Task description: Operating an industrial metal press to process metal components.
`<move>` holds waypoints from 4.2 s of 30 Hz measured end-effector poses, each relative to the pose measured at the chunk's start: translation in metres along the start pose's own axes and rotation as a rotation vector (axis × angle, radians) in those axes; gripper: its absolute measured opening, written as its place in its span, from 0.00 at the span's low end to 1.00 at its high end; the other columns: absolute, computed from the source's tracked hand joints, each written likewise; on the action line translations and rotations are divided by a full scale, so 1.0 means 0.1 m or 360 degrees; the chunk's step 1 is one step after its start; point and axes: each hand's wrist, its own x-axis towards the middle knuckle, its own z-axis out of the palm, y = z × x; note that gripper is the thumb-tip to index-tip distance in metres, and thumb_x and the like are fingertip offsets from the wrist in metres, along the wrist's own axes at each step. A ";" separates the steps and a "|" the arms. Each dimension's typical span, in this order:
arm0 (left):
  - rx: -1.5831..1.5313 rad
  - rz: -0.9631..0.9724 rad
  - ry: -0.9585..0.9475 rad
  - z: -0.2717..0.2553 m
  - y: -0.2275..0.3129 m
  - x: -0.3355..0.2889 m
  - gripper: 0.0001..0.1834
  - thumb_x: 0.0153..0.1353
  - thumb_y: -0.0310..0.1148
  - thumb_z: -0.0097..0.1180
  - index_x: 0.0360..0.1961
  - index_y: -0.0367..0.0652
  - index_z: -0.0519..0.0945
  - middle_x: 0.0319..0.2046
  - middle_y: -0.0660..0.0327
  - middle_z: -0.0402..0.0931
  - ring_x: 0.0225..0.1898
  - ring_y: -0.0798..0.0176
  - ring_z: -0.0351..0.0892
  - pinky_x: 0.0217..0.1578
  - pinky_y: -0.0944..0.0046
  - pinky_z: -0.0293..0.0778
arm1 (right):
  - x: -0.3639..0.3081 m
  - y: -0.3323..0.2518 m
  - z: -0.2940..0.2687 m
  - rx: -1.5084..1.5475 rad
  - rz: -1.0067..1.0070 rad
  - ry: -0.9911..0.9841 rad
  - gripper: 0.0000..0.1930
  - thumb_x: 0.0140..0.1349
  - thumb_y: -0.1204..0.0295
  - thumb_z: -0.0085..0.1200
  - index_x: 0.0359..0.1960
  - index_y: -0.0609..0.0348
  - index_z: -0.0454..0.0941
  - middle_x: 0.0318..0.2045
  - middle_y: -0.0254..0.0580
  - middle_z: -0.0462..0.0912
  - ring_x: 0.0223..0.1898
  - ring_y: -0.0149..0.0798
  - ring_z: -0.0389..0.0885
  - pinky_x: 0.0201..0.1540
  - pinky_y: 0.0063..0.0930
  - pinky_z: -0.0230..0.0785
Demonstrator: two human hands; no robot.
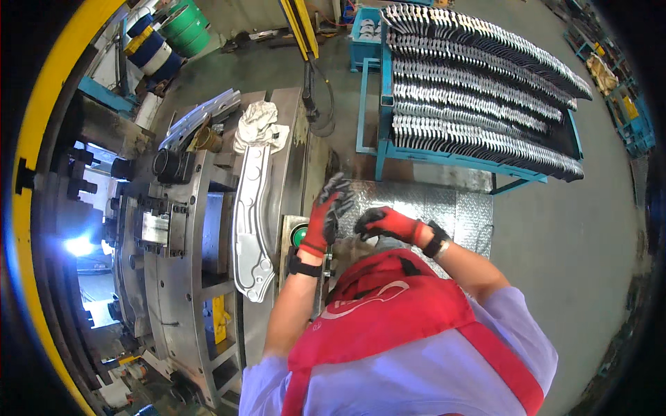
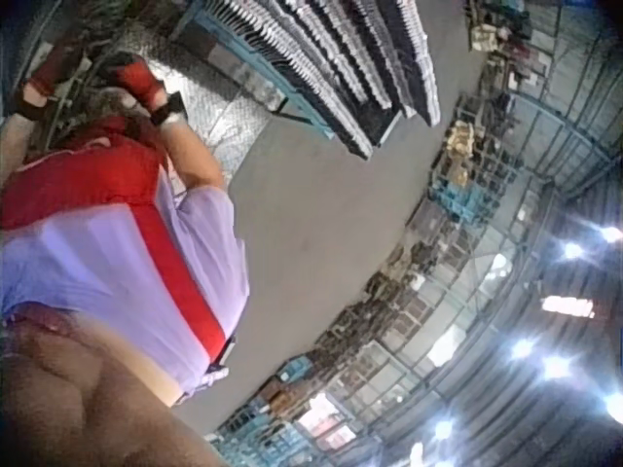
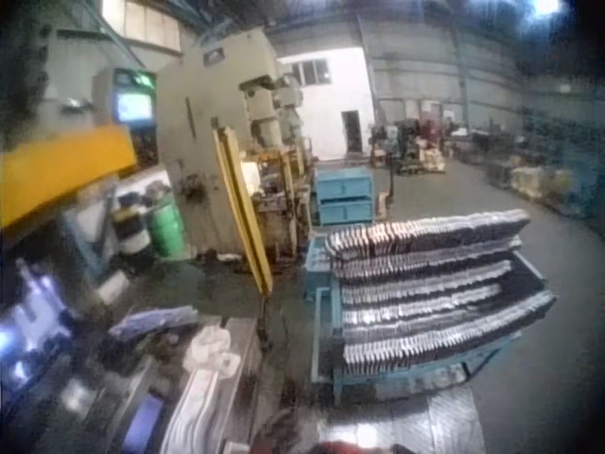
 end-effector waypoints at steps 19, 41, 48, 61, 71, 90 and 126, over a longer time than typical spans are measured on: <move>0.1119 -0.0298 0.0163 0.76 -0.88 2.04 0.44 0.48 0.50 0.60 0.61 0.38 0.58 0.53 0.46 0.67 0.56 0.50 0.65 0.57 0.59 0.58 | -0.56 0.06 -1.79 -0.0849 0.0043 0.1854 0.15 0.59 0.66 0.52 0.45 0.61 0.73 0.38 0.43 0.81 0.37 0.40 0.81 0.39 0.29 0.72; 0.1536 0.0276 0.0648 0.86 -1.02 2.41 0.24 0.47 0.38 0.61 0.45 0.37 0.74 0.38 0.47 0.77 0.41 0.48 0.76 0.41 0.56 0.70 | -0.09 -0.53 -2.35 -0.1301 -0.0059 0.2216 0.16 0.53 0.62 0.53 0.24 0.67 0.76 0.23 0.56 0.79 0.26 0.55 0.77 0.30 0.42 0.66; 0.1645 0.0460 0.0628 1.01 -0.66 2.66 0.17 0.48 0.38 0.59 0.37 0.39 0.78 0.33 0.47 0.78 0.37 0.47 0.78 0.38 0.55 0.72 | 0.34 -1.26 -2.40 -0.0877 -0.0552 0.1820 0.15 0.53 0.67 0.55 0.41 0.62 0.77 0.34 0.51 0.80 0.37 0.47 0.79 0.42 0.33 0.69; 0.1835 0.0292 0.0526 0.92 -0.62 2.65 0.20 0.47 0.42 0.61 0.36 0.39 0.76 0.32 0.49 0.78 0.36 0.46 0.77 0.36 0.56 0.72 | -0.05 -1.16 -2.46 -0.3063 0.0239 0.1411 0.47 0.35 0.54 0.66 0.60 0.55 0.58 0.57 0.53 0.62 0.59 0.52 0.59 0.61 0.53 0.47; 0.1990 -0.0249 0.0455 1.23 -0.37 2.59 0.38 0.39 0.50 0.67 0.45 0.33 0.69 0.43 0.42 0.73 0.48 0.42 0.72 0.47 0.53 0.70 | -0.05 -1.07 -2.59 -0.2753 0.0051 0.1468 0.48 0.34 0.60 0.67 0.61 0.54 0.56 0.57 0.54 0.62 0.58 0.53 0.61 0.60 0.47 0.51; 0.1754 0.0016 0.0964 1.21 -0.69 2.67 0.36 0.36 0.45 0.69 0.45 0.36 0.71 0.39 0.45 0.76 0.46 0.45 0.74 0.47 0.53 0.70 | -0.12 -1.07 -2.50 -0.2598 -0.0104 0.1459 0.42 0.41 0.59 0.64 0.61 0.52 0.59 0.57 0.58 0.63 0.60 0.56 0.58 0.62 0.48 0.46; 0.1940 -0.0183 0.0760 1.44 -0.31 2.77 0.41 0.35 0.49 0.70 0.45 0.31 0.66 0.43 0.42 0.69 0.46 0.44 0.72 0.46 0.54 0.71 | 0.41 -1.45 -2.64 -0.0247 -0.0572 0.0911 0.17 0.64 0.71 0.42 0.49 0.69 0.71 0.43 0.44 0.79 0.44 0.32 0.76 0.49 0.23 0.66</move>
